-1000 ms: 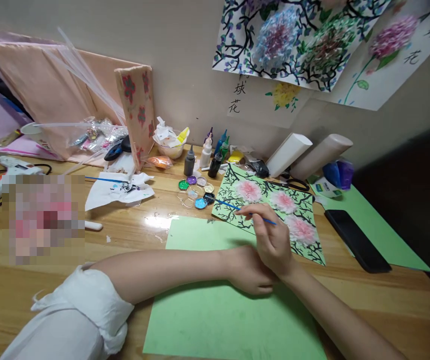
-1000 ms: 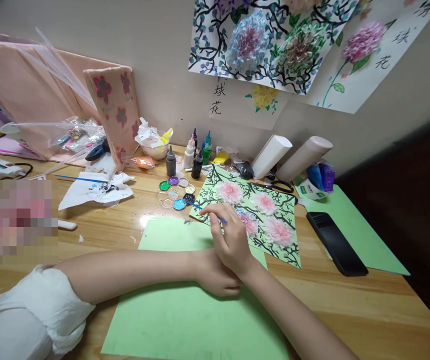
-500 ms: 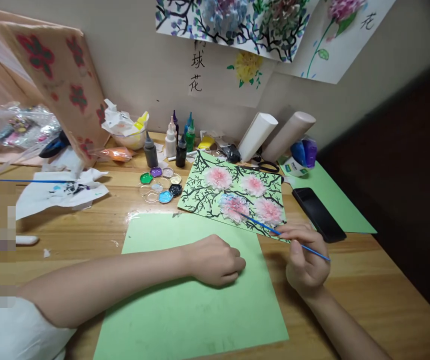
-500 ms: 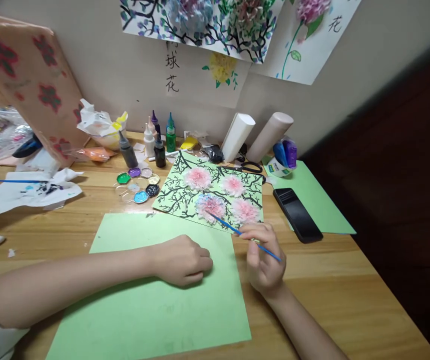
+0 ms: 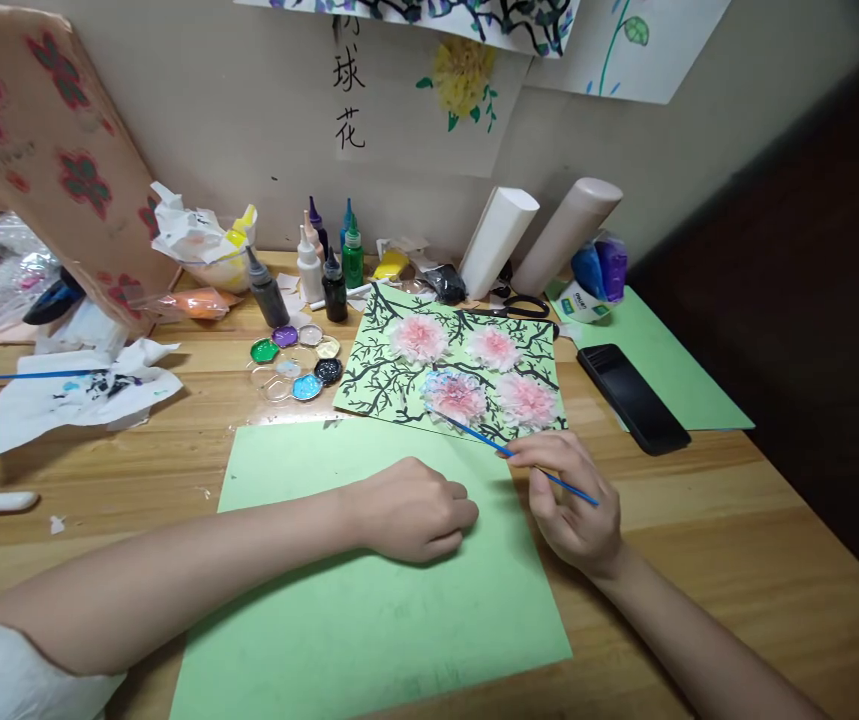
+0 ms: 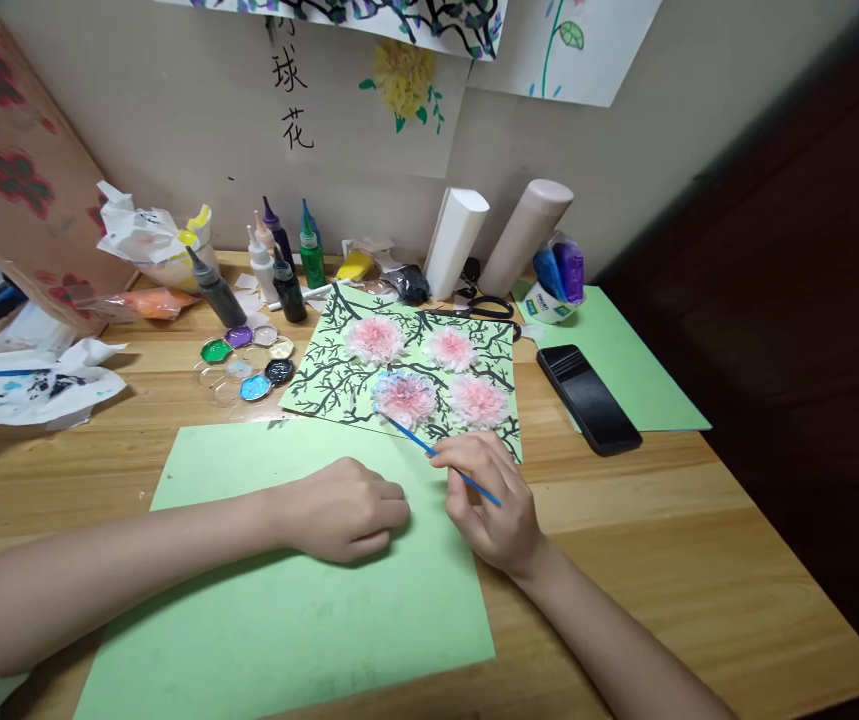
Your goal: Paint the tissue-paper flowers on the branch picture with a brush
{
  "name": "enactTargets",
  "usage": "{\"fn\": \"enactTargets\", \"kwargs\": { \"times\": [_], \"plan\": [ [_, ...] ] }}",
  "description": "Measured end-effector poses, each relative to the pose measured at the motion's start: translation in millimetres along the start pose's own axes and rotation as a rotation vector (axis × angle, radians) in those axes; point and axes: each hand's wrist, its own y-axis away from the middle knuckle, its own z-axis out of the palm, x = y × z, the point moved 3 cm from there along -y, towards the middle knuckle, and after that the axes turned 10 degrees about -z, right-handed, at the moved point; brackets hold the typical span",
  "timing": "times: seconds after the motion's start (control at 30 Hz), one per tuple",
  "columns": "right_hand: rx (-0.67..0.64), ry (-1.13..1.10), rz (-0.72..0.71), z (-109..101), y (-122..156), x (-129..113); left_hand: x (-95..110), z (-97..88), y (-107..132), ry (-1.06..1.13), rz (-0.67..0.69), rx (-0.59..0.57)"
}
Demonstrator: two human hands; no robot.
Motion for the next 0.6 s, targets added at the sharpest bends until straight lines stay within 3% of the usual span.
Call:
{"fn": "enactTargets", "kwargs": {
  "times": [0.6],
  "plan": [
    [-0.003,0.002,0.012,-1.5,-0.4,1.4,0.8,-1.5,-0.1,0.018,0.008,0.015]
  ]
}}
